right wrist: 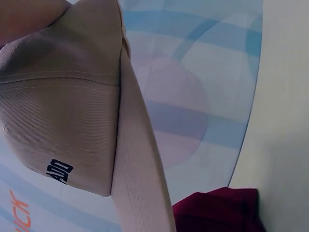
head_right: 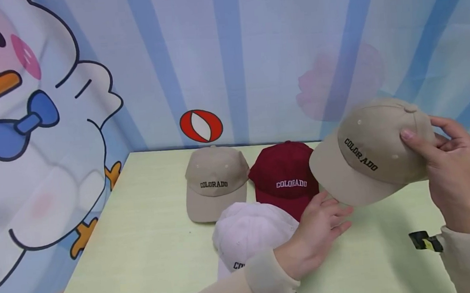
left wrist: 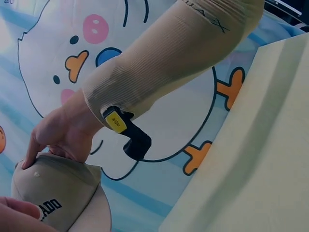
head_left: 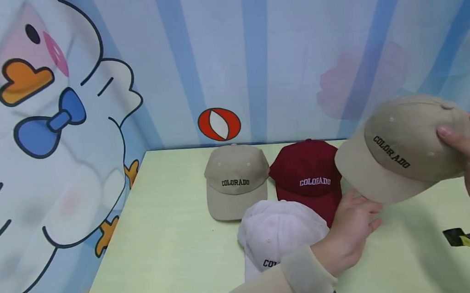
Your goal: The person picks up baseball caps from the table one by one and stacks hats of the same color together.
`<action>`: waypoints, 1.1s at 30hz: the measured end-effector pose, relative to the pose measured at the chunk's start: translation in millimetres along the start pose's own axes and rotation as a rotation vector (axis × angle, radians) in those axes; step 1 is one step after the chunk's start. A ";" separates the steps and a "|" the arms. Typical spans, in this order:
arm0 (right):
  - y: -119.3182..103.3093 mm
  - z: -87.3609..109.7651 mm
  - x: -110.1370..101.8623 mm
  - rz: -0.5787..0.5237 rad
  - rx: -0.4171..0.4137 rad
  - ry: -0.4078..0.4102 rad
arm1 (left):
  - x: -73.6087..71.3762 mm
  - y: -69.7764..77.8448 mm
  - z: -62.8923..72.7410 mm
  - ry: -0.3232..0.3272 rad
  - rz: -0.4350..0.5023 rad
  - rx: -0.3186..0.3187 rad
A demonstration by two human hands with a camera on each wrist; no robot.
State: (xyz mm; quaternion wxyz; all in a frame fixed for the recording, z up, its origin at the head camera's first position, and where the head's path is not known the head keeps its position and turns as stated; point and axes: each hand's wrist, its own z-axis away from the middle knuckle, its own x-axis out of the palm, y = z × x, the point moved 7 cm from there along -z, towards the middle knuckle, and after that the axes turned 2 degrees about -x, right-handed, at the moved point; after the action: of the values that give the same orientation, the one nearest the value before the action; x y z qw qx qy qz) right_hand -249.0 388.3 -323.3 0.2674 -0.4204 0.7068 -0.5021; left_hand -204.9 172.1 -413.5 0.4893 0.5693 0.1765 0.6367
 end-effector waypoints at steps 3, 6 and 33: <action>-5.9 -0.1 11.9 -0.081 -0.027 -0.052 | -9.1 9.5 8.3 -0.027 0.019 -0.008; -13.8 -0.4 22.5 -0.149 -0.037 -0.106 | -18.2 18.0 19.7 -0.021 0.066 -0.021; -39.7 27.3 176.1 -0.163 0.044 -0.634 | -133.7 199.6 19.4 0.068 -0.636 0.537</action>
State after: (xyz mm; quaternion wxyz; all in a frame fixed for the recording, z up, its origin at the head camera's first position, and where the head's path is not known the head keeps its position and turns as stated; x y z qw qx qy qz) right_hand -302.9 217.4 -288.1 0.4422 -0.6052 0.5412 -0.3810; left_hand -288.7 -36.1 -325.7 0.4898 0.5723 0.5193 0.4036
